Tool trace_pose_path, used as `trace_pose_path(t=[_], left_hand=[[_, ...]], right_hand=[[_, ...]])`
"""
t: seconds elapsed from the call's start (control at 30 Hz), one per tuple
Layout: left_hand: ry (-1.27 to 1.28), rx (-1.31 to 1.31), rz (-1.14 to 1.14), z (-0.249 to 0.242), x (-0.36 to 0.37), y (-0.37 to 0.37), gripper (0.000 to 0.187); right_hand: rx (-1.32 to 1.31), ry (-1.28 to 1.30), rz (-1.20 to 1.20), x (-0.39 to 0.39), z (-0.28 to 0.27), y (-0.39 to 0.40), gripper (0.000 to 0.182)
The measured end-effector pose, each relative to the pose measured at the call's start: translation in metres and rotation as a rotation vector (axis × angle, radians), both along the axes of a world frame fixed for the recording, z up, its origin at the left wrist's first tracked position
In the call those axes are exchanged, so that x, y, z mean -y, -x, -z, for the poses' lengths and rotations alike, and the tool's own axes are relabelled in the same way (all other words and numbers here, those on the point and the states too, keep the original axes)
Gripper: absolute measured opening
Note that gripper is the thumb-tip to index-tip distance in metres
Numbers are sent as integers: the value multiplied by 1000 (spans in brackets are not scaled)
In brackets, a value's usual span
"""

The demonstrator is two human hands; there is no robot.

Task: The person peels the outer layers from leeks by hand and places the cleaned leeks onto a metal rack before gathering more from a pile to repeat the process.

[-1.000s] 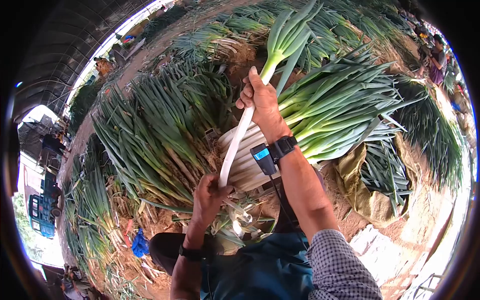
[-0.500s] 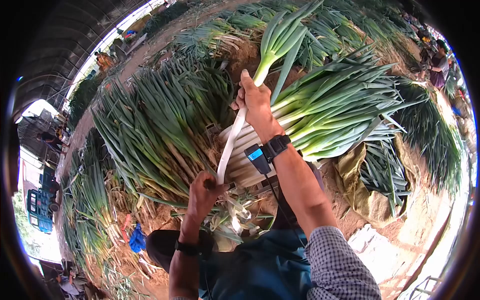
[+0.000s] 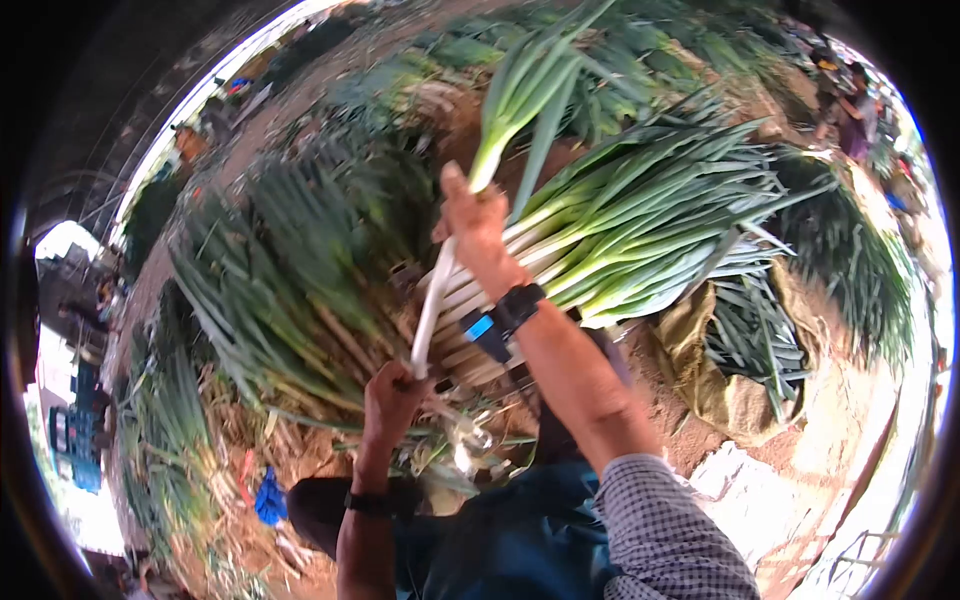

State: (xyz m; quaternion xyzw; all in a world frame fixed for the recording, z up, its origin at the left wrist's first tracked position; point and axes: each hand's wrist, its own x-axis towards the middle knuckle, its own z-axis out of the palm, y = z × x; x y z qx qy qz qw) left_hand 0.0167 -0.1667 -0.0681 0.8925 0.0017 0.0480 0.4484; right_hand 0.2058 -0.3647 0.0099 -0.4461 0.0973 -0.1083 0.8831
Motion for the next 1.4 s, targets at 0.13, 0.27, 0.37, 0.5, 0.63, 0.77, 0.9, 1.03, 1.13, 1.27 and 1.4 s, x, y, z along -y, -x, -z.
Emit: trace_pose_path(t=[0.13,0.27,0.37,0.5,0.63,0.77,0.9,1.03,1.13,1.27,1.4], left_hand=[[-216,158,28,2,-6,10,20],[-317,718,-150,-33,0,17,18],[-107,436,-36,-47,-24,24,16],[-99,165,16,-70,-20,25,16],[65,148,84,-100,13,26,17],[66,191,197,-114,30,3,16],[51,359,273,-150,68,-37,18],[259,282,379,-178,102,-75,22],[297,302,405,-174,107,-96,23],[278,174,377,-148,89,-112,23],[236,167,346,-59,47,-147,24]], right_hand=[[34,-75,17,-6,-5,7,42],[63,-204,-36,-6,-14,16,41],[128,-325,-118,-5,-30,26,39],[103,-368,-196,11,-53,28,35],[218,-372,-274,63,-70,2,38],[393,-500,-232,171,-134,-32,26],[779,-119,-72,270,-228,-21,32],[850,9,-145,358,-282,-36,54],[807,-69,-106,382,-274,-34,40],[523,198,167,375,-173,-31,42],[-109,758,150,341,-43,13,47]])
